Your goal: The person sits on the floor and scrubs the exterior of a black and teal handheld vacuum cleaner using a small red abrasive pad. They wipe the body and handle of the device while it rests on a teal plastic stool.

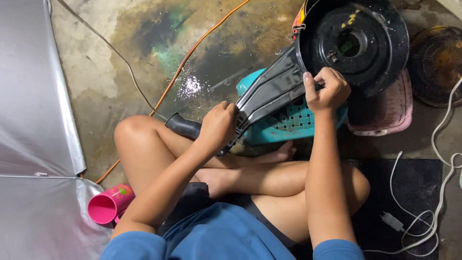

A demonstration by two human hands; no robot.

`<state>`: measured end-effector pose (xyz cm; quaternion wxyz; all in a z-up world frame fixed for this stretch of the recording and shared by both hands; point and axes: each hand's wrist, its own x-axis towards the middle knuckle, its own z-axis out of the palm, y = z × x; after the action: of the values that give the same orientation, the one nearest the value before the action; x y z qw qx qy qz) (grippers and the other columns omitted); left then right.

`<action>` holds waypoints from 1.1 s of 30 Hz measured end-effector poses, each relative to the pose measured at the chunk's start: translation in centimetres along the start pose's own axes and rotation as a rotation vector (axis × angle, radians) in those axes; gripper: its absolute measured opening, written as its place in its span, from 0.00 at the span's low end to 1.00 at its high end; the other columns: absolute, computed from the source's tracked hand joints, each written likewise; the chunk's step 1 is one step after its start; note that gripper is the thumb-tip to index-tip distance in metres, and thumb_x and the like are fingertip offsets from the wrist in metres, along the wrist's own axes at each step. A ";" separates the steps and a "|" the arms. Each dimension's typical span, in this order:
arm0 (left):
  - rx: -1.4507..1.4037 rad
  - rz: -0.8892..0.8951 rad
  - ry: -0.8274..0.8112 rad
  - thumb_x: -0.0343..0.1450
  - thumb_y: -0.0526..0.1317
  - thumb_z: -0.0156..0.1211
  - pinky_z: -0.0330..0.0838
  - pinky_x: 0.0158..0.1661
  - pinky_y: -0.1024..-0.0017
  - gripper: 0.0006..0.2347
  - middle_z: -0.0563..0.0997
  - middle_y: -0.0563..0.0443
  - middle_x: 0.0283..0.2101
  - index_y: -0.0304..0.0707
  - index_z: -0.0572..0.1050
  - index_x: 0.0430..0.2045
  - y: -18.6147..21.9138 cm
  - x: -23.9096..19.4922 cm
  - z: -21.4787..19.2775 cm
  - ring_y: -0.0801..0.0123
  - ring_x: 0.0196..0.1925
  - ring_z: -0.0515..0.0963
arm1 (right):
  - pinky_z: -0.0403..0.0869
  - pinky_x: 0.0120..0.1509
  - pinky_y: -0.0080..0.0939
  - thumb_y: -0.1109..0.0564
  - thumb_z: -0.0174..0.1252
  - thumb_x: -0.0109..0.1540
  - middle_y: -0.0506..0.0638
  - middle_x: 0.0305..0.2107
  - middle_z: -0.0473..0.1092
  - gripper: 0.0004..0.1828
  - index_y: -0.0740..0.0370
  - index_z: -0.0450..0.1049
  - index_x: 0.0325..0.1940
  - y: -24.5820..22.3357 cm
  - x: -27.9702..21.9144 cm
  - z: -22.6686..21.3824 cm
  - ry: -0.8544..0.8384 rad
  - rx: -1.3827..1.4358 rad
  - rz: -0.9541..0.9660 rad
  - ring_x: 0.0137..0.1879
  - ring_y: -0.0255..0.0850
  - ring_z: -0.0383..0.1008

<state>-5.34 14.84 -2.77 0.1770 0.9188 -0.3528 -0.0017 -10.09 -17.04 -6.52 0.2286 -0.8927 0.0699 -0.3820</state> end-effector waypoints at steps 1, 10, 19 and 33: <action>-0.002 -0.002 0.001 0.70 0.40 0.62 0.77 0.29 0.69 0.06 0.76 0.48 0.27 0.38 0.76 0.28 0.7 0.9 -0.3 0.56 0.29 0.83 | 0.70 0.35 0.44 0.43 0.68 0.66 0.48 0.16 0.61 0.23 0.53 0.69 0.23 -0.2 -0.1 0.0 -0.002 -0.001 -0.002 0.25 0.51 0.70; 0.165 0.125 0.257 0.65 0.35 0.61 0.78 0.30 0.73 0.03 0.80 0.57 0.29 0.47 0.80 0.25 5.0 13.9 5.0 0.66 0.32 0.84 | 0.68 0.33 0.47 0.41 0.66 0.65 0.49 0.14 0.61 0.25 0.53 0.67 0.21 -1.1 0.5 -0.3 0.017 0.032 0.020 0.24 0.53 0.70; -0.060 0.069 0.001 0.64 0.35 0.65 0.80 0.25 0.55 0.02 0.80 0.42 0.26 0.35 0.80 0.22 0.5 6.6 1.1 0.46 0.27 0.85 | 0.70 0.35 0.45 0.42 0.68 0.67 0.49 0.16 0.61 0.25 0.54 0.68 0.23 0.1 -0.3 -0.2 0.021 0.030 -0.036 0.25 0.52 0.70; 0.042 0.022 -0.047 0.70 0.33 0.60 0.80 0.30 0.64 0.04 0.82 0.44 0.30 0.34 0.80 0.31 1.2 3.6 0.1 0.54 0.29 0.86 | 0.70 0.37 0.49 0.48 0.68 0.64 0.51 0.15 0.62 0.21 0.55 0.68 0.22 -0.9 0.5 -0.6 -0.015 0.038 -0.003 0.26 0.56 0.70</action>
<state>-3.41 11.62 -1.98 0.1491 0.9182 -0.3668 -0.0138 -10.21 -16.62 -5.37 0.2456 -0.8910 0.0594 -0.3771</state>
